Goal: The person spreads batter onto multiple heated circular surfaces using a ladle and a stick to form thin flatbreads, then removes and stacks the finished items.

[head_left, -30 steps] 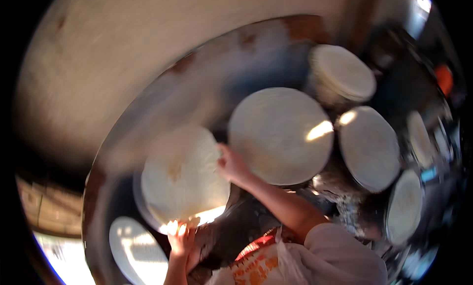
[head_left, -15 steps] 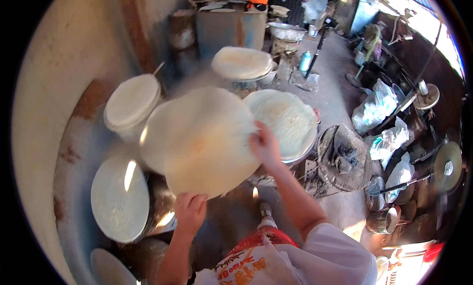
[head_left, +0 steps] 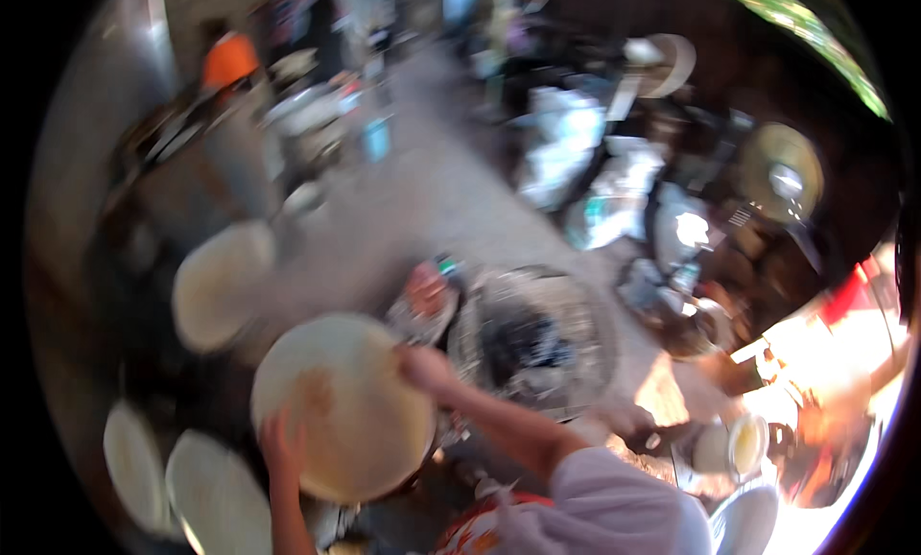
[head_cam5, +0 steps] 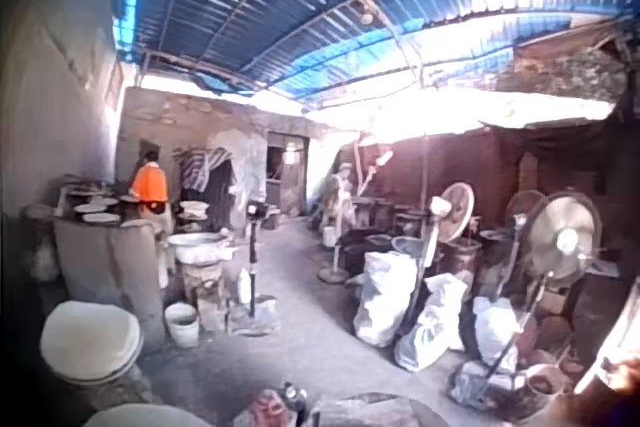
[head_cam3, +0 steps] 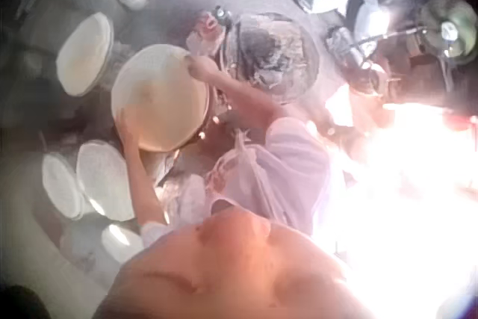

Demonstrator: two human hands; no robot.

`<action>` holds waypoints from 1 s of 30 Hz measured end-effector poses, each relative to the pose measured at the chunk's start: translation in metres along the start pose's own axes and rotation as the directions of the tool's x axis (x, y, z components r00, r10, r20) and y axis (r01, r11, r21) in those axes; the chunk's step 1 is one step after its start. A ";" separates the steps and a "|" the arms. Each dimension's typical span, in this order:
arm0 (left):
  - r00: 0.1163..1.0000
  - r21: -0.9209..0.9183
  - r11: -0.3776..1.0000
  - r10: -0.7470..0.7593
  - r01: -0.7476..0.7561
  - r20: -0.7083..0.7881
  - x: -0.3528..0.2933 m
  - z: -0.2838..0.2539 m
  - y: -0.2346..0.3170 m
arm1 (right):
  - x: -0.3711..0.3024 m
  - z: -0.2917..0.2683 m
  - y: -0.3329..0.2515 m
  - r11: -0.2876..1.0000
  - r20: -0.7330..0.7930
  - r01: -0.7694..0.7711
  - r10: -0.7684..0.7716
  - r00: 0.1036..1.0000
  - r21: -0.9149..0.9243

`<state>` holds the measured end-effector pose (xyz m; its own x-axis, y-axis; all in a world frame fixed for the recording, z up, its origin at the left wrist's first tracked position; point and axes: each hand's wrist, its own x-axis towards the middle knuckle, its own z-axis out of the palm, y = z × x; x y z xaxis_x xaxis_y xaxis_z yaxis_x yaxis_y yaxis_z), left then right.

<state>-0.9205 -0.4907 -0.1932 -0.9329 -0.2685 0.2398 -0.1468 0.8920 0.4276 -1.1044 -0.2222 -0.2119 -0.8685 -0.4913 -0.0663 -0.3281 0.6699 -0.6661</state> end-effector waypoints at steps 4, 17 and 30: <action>0.979 0.259 0.950 -0.198 0.177 0.057 0.095 0.008 -0.017 | 0.001 -0.013 0.013 0.997 -0.173 -0.074 0.075 0.982 0.012; 0.839 -0.242 0.814 -0.456 0.528 0.298 0.142 0.007 -0.056 | 0.072 -0.030 0.001 0.997 -0.044 0.083 -0.083 0.996 -0.011; 0.891 -0.421 0.894 -0.311 0.156 -0.331 0.027 -0.079 0.034 | -0.007 -0.053 -0.017 0.873 -0.167 0.185 -0.121 0.978 0.451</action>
<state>-0.9252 -0.4961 -0.1035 -0.6767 -0.6372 0.3688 -0.1382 0.6019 0.7865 -1.1129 -0.2006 -0.1607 -0.8720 -0.4691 0.1399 -0.2798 0.2430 -0.9288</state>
